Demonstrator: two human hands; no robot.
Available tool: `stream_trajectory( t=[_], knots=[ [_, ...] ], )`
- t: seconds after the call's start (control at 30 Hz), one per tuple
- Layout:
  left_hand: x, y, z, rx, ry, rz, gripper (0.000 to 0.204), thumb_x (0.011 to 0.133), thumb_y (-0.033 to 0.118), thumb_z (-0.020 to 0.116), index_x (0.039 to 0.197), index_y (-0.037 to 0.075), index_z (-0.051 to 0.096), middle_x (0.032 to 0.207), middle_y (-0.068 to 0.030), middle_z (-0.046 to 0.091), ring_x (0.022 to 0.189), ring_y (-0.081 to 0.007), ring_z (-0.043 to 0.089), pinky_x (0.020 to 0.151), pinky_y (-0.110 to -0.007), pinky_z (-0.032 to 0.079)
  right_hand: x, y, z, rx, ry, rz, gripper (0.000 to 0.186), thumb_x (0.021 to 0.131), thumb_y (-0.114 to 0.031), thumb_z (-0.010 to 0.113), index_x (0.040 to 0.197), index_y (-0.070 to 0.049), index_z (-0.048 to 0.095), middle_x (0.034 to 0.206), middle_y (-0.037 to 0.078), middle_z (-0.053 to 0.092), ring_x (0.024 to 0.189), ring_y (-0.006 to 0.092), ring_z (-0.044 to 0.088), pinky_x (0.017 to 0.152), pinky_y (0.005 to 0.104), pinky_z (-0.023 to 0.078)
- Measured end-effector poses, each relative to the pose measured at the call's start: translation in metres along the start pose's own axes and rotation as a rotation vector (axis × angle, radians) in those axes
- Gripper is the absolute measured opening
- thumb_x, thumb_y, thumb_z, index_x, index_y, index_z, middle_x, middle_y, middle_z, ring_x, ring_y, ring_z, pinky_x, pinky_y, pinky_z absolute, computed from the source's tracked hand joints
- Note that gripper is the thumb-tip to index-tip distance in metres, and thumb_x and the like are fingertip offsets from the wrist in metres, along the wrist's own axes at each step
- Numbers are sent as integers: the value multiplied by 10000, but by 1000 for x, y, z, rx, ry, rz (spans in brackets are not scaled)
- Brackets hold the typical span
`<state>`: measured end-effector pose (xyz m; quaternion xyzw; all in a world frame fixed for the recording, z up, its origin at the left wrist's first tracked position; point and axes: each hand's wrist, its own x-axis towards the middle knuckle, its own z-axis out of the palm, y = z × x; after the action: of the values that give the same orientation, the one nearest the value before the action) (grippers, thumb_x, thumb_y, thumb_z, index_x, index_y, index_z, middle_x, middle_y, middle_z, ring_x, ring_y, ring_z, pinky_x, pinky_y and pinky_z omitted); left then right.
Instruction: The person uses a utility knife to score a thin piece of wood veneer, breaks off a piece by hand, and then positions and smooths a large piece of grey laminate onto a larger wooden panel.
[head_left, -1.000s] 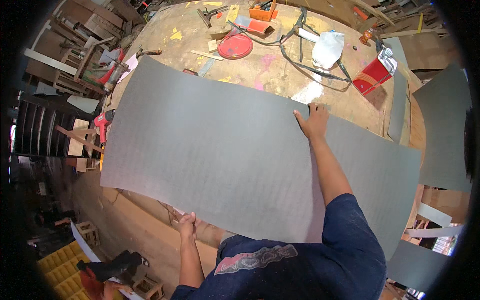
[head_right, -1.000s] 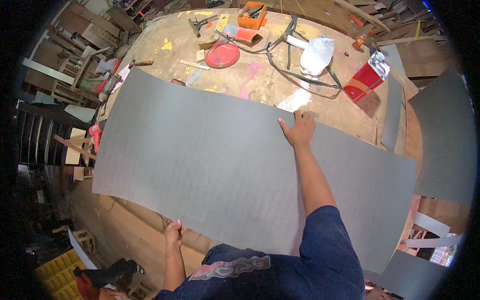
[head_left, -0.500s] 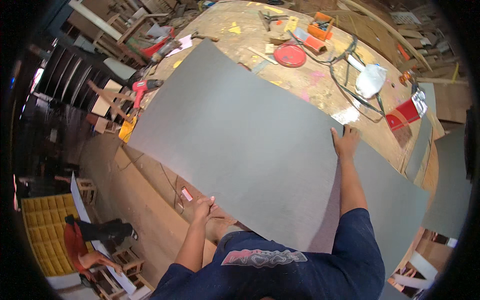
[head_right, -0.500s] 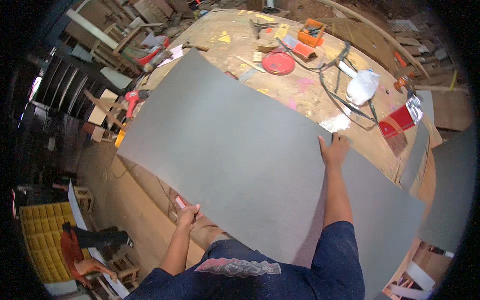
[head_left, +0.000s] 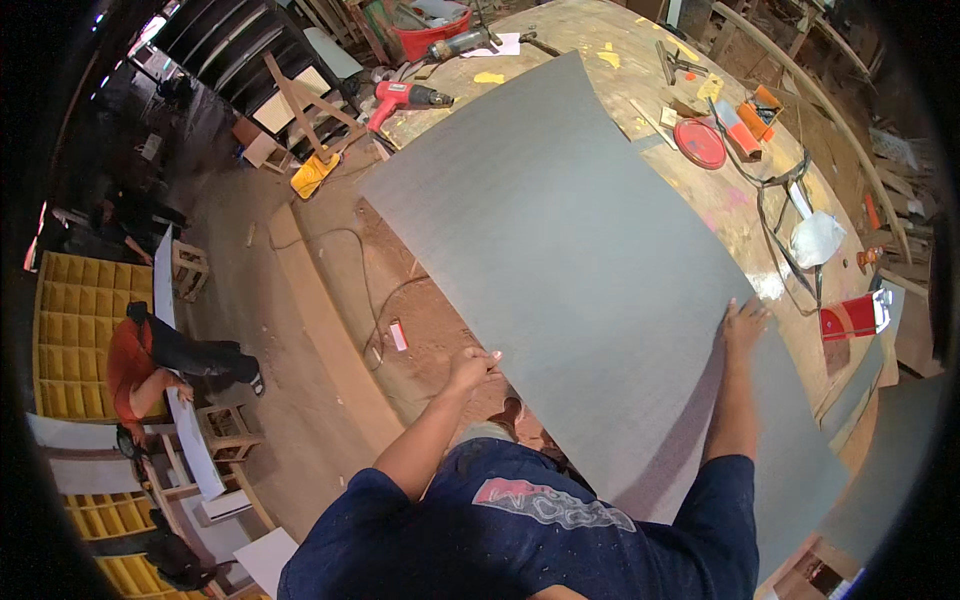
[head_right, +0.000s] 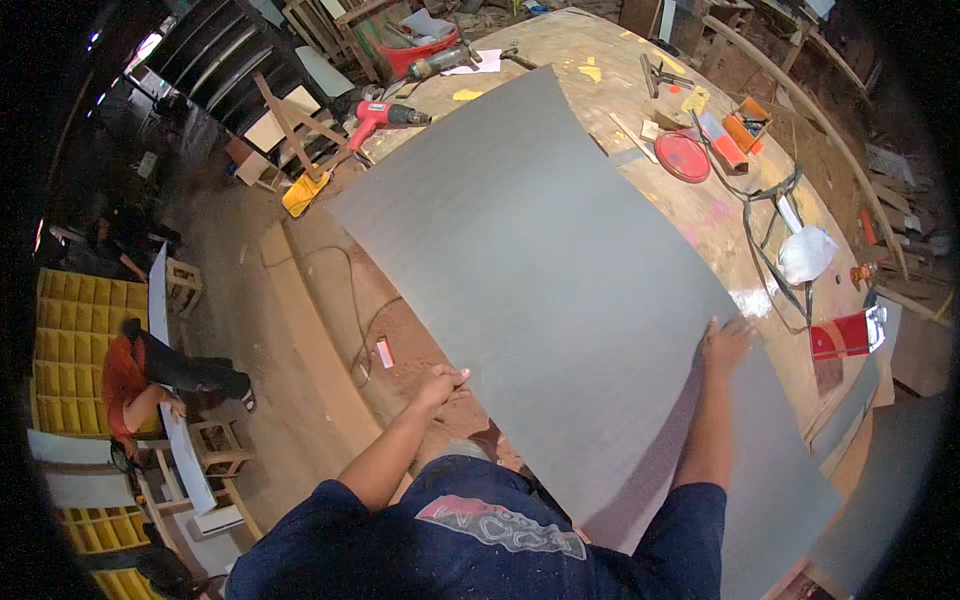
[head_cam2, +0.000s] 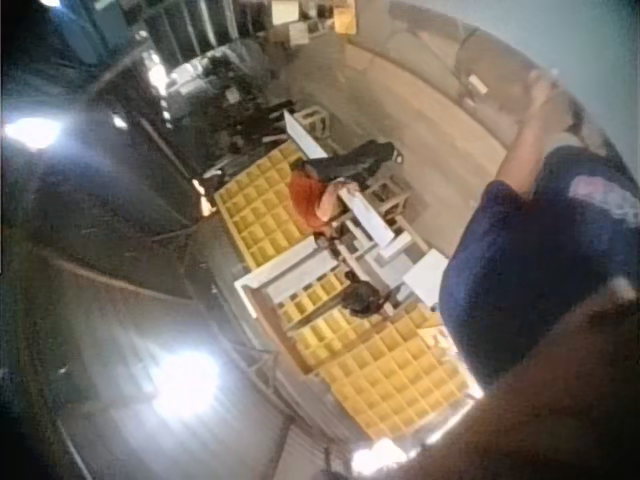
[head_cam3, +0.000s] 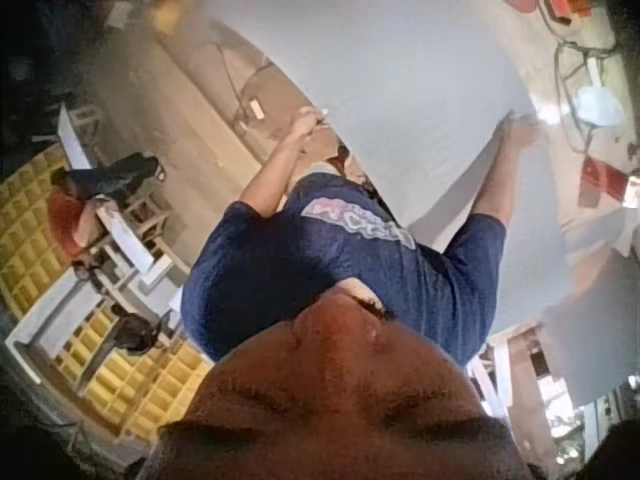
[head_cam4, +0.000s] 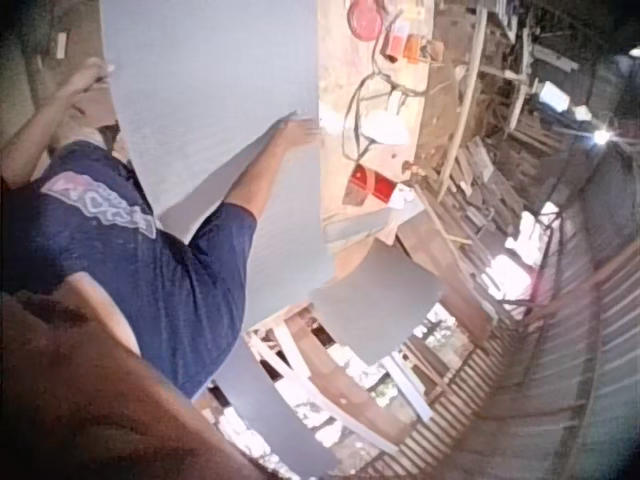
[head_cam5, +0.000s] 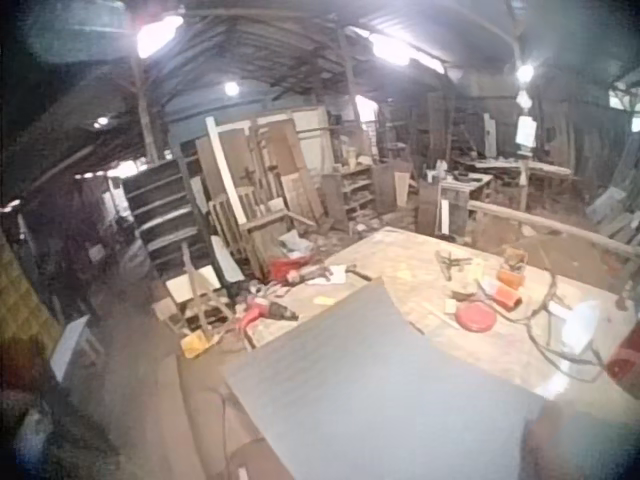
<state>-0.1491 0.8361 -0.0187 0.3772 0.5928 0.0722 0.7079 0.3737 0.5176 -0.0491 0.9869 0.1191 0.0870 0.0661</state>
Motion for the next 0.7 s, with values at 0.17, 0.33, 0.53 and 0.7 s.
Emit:
stream_trajectory(
  t=[0.17,0.33,0.53,0.7],
  knots=[
    [6,-7,-2,-21,-54,9,258,964,114,792,985,-35,582,895,-130,657,759,-217,706,670,-341,664,-112,-96,-40,167,-161,-77,788,1092,-500,471,1682,-37,227,1710,350,167,1606,506,117,1270,671,85],
    [9,-8,-9,-23,-76,26,268,956,122,804,959,-33,585,893,-145,668,764,-205,723,614,-311,641,-256,-188,-122,300,-184,-378,817,1034,-470,567,1649,2,307,1699,353,205,1609,504,104,1280,660,21],
    [-42,61,-8,1325,-89,375,382,990,370,728,1008,-1,637,993,-166,749,831,-356,752,756,-556,619,-322,-216,-156,466,-177,-504,766,1024,-470,570,1615,-15,397,1688,333,261,1605,477,162,1285,650,52],
    [-31,86,15,1292,-173,1096,506,990,433,660,1330,58,642,1357,-199,677,1267,-401,622,1096,-550,480,-325,-218,-162,473,-175,-485,748,1023,-498,561,1625,-79,414,1701,277,288,1609,433,195,1289,637,85]
  ],
)
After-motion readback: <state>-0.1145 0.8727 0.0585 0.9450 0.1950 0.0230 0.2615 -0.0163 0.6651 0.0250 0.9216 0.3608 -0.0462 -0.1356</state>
